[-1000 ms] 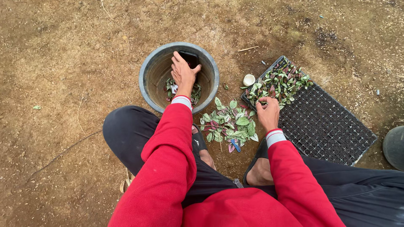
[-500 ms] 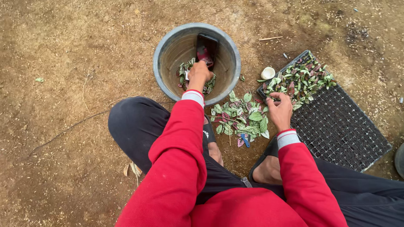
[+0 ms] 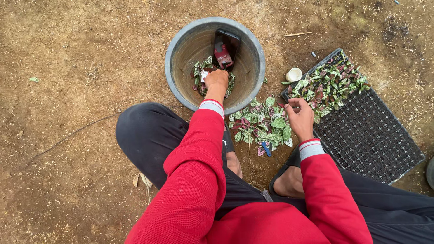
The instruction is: The person sits on the ground and repeatedly picks up small plant cuttings, dips the stem into a small cup of liquid, and inserts them into a seedling tray. The person handles the cuttings one at a time and places them into the tray cells.
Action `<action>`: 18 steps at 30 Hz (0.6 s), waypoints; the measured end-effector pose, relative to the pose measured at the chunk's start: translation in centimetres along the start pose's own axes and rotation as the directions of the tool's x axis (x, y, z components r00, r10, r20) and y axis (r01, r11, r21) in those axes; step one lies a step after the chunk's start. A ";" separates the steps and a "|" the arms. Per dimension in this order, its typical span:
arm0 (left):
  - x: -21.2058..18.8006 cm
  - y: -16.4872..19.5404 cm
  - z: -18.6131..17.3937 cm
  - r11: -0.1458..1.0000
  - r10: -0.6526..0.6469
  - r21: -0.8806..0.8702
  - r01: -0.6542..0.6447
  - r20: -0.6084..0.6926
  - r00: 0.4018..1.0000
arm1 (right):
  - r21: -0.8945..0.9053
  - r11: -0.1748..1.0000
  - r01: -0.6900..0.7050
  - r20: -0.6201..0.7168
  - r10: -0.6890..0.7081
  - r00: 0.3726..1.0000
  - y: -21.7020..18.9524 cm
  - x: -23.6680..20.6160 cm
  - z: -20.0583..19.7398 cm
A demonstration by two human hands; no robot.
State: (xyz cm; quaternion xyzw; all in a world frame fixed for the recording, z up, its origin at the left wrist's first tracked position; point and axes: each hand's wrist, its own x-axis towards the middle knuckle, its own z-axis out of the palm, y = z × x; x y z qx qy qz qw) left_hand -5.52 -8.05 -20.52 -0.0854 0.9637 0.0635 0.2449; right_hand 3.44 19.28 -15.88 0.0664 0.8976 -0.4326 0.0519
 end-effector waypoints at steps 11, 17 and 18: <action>-0.1 0.0 0.2 0.992 0.062 0.114 -0.061 -0.006 0.998 | -0.002 1.000 -0.011 0.039 0.011 0.999 -0.3 -0.1 -0.3; -0.8 0.4 -1.2 0.999 0.039 -0.021 -0.038 0.043 0.998 | 0.032 0.999 -0.011 0.055 0.010 0.998 -0.5 -0.1 -0.4; -1.1 0.5 -1.7 0.998 0.026 -0.066 -0.022 0.066 0.997 | 0.035 0.999 -0.022 0.058 0.020 0.998 -0.5 0.0 -0.4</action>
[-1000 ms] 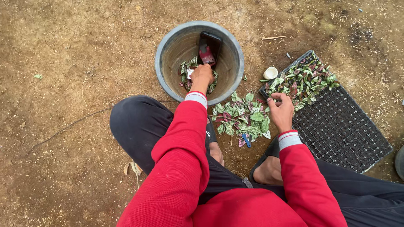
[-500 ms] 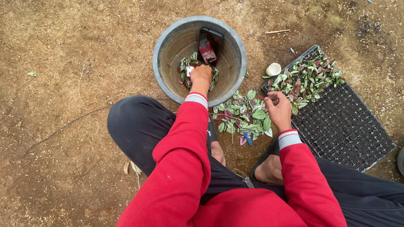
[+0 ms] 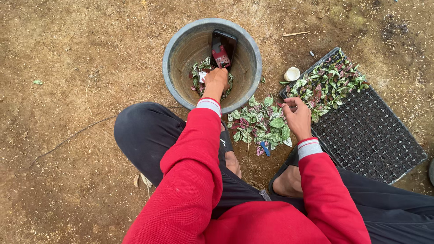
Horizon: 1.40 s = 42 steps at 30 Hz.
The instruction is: The person sits on the ground and repeatedly picks up small plant cuttings, dips the stem into a small cup of liquid, and inserts them into a seedling tray. The person handles the cuttings one at a time and places them into the tray cells.
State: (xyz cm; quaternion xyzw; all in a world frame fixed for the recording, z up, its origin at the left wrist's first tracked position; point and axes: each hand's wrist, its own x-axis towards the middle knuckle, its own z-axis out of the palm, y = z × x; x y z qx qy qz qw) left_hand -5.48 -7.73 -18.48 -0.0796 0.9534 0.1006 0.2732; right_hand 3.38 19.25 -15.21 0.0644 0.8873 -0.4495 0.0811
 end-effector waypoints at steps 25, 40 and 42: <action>-3.3 2.4 -7.8 0.746 0.044 -0.665 -0.018 0.022 0.999 | 0.192 0.968 0.161 -0.029 -0.158 0.987 -3.3 -0.7 -1.4; -3.5 4.5 -8.4 0.441 0.373 -0.893 -0.091 0.090 0.923 | 0.352 0.901 0.254 -0.068 -0.246 0.967 -3.7 -0.6 -0.3; -4.0 5.7 -7.9 0.425 0.441 -0.893 -0.151 0.058 0.896 | 0.394 0.879 0.271 -0.100 -0.252 0.963 -3.8 -0.7 -0.3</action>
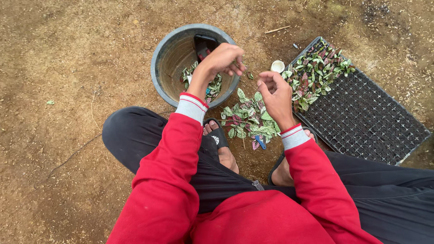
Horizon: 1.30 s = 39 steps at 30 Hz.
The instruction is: The person sits on the ground and repeatedly picks up small plant cuttings, dips the stem into a small cup of liquid, and inserts them into a seedling tray. The person handles the cuttings one at a time and places them into the tray cells.
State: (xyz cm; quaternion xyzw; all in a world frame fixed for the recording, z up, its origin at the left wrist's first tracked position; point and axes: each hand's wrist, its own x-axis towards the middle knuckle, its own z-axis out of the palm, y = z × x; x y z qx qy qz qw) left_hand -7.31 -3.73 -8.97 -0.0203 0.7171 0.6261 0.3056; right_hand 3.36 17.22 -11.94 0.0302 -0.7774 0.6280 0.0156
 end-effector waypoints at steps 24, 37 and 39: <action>2.2 -1.2 5.7 0.991 0.123 0.037 -0.129 0.138 0.983 | 0.689 0.648 -0.323 0.145 0.313 0.939 2.1 0.7 -3.0; 2.0 -1.1 7.2 0.982 0.187 -0.015 -0.187 0.159 0.969 | 0.765 0.547 -0.341 0.185 0.320 0.929 0.9 0.9 -4.0; 2.1 -1.1 7.2 0.979 0.203 -0.007 -0.204 0.150 0.968 | 0.755 0.563 -0.335 0.176 0.317 0.932 0.7 0.9 -4.1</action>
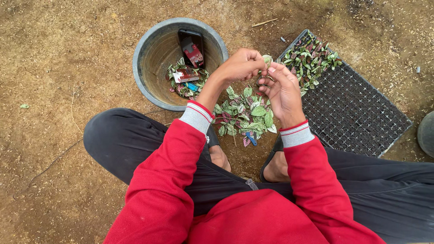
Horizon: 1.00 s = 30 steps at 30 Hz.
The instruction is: The person sits on the ground and repeatedly picks up small plant cuttings, dips the stem into a small cup of liquid, and inserts them into a seedling tray. The person handles the cuttings one at a time and places them into the tray cells.
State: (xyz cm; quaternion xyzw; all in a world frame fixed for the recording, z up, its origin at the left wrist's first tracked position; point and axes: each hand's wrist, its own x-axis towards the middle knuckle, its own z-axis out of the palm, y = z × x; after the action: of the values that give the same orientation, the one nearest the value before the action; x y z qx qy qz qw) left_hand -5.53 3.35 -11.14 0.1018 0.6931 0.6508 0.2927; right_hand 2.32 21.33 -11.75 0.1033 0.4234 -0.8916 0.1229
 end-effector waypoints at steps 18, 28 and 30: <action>0.0 0.1 -0.1 0.996 -0.036 -0.084 0.034 -0.020 0.999 | -0.631 0.622 0.463 0.209 -0.438 0.874 -1.7 -0.9 1.0; 0.0 0.1 0.1 0.993 -0.060 -0.106 0.060 0.003 0.998 | -0.829 0.164 0.534 0.378 -0.539 0.753 -1.9 -1.5 1.5; 0.0 0.0 0.1 0.993 -0.055 -0.101 0.056 0.009 0.998 | -0.829 0.112 0.547 0.411 -0.540 0.734 -1.8 -1.5 1.5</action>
State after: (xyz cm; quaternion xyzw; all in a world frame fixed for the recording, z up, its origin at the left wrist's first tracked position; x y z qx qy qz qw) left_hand -5.46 3.46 -11.12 0.0696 0.6610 0.6762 0.3177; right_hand 3.09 21.51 -9.08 -0.1487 0.8502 -0.4739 -0.1743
